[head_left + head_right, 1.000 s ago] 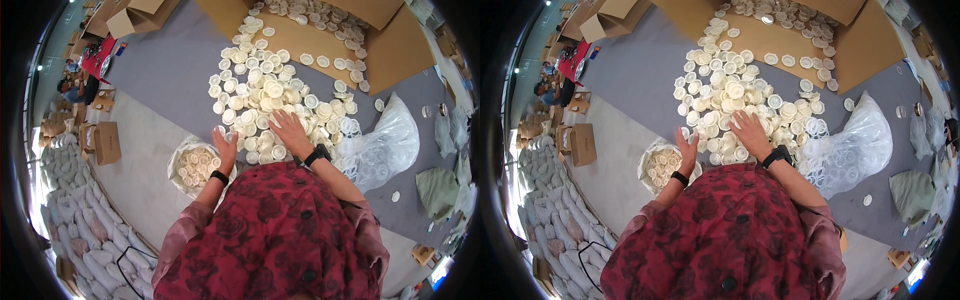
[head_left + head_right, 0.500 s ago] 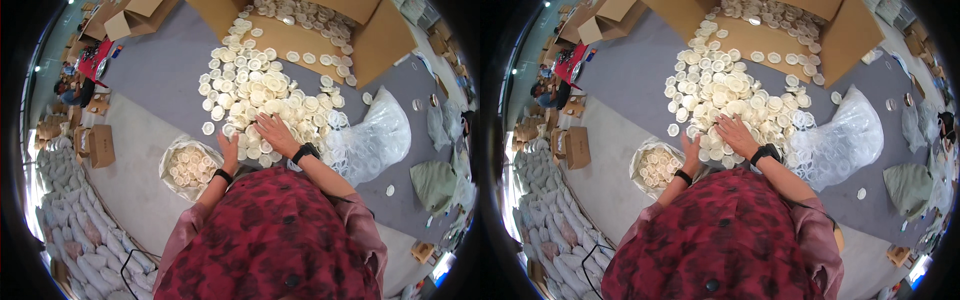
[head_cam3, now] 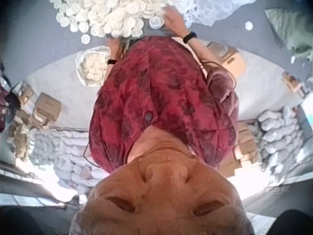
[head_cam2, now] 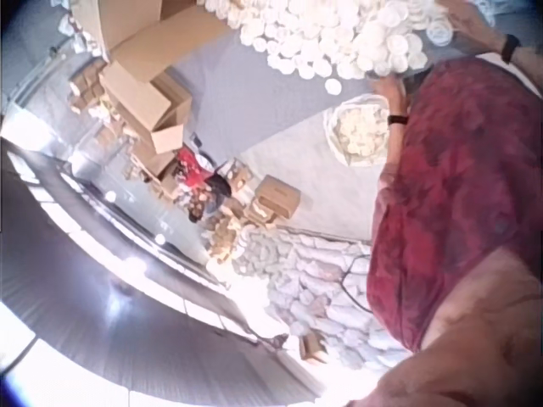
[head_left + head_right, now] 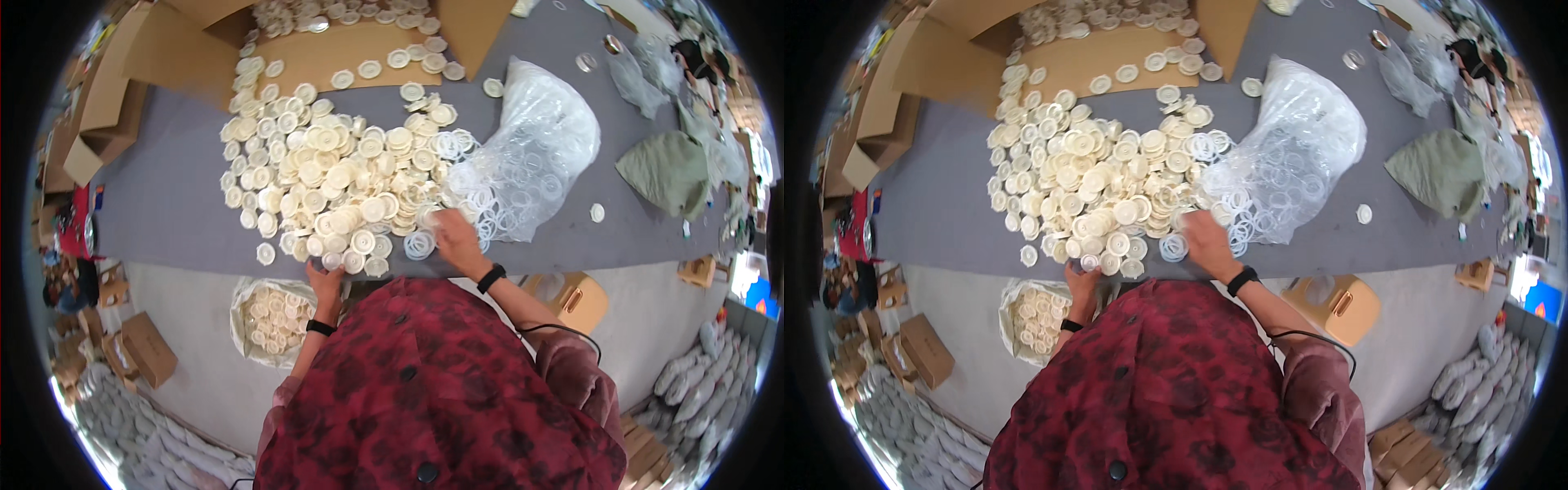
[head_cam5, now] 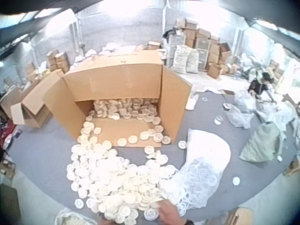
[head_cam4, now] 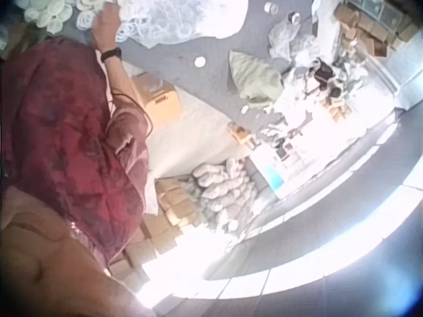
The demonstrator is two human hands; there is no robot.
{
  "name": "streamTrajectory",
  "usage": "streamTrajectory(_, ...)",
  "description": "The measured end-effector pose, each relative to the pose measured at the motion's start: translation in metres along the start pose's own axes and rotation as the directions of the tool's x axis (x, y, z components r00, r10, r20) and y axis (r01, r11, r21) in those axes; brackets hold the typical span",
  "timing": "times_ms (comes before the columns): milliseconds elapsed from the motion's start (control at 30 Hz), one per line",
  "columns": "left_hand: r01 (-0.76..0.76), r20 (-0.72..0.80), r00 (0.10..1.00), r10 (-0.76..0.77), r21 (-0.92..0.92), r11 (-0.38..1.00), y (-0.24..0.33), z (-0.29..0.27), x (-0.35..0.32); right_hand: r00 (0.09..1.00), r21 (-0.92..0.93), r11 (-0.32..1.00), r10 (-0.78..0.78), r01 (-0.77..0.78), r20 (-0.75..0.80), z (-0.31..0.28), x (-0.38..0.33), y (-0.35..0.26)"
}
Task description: The person is assembling plastic lids by attaching white plastic rings to the circular lids.
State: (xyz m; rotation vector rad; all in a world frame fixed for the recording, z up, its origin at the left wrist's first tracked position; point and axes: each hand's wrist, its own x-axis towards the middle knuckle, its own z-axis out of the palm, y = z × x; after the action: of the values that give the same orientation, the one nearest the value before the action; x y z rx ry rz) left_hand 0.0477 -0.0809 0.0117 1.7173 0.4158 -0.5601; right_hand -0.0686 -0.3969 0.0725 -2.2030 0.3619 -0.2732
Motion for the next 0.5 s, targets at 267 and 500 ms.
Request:
streamTrajectory(267, -0.009, 0.011, 1.0, 0.009, 0.068, 0.998, 0.01, -0.002, 0.011, 0.955, -0.336, 0.913, 0.148, -0.231, -0.255, -0.052, 0.034, 0.105)
streamTrajectory(500, 0.141, 0.074, 0.987, -0.142, 0.023, 0.99, 0.02, -0.02, 0.013, 0.905, -0.377, 0.823, 0.394, -0.424, -0.157, -0.039, 0.055, 0.076)
